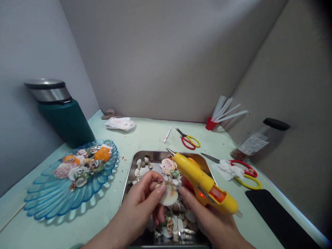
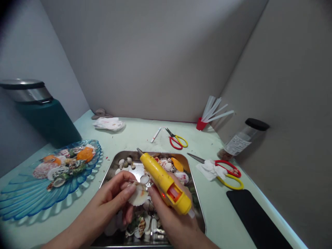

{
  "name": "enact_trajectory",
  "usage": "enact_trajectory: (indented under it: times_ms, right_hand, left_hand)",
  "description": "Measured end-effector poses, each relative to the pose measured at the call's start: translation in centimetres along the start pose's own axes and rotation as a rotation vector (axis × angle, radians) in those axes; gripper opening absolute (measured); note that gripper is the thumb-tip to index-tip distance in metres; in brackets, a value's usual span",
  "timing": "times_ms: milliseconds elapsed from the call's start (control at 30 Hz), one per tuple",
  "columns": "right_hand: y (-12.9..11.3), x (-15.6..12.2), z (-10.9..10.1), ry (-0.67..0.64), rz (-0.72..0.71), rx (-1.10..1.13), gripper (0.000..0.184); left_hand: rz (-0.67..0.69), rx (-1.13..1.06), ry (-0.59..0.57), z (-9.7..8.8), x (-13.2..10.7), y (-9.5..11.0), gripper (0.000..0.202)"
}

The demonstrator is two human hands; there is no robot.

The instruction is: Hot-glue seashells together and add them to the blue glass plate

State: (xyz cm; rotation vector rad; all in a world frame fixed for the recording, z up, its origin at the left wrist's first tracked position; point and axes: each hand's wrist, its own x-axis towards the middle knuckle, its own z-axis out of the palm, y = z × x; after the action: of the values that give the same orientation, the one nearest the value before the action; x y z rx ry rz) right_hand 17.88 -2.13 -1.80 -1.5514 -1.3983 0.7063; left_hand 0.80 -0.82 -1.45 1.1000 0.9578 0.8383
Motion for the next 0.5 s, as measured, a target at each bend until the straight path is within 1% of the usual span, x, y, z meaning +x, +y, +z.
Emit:
enact_trajectory:
  times_ms: [167, 300, 400, 500]
  right_hand:
    - [0.3, 0.0, 0.1, 0.006, 0.028, 0.032, 0.035]
    - [0.3, 0.0, 0.0, -0.030, 0.045, 0.015, 0.036]
    - [-0.2, 0.0, -0.2, -0.012, -0.025, 0.006, 0.031]
    - [-1.0, 0.1, -0.3, -0.022, -0.098, 0.026, 0.022]
  left_hand:
    - [0.051, 0.019, 0.024, 0.0, -0.1, 0.1, 0.018]
    - [0.059, 0.006, 0.049, 0.0, -0.2, 0.2, 0.018]
    - [0.066, 0.009, 0.078, 0.0, -0.3, 0.3, 0.018]
    - [0.077, 0.036, 0.121, 0.1, -0.4, 0.5, 0.018]
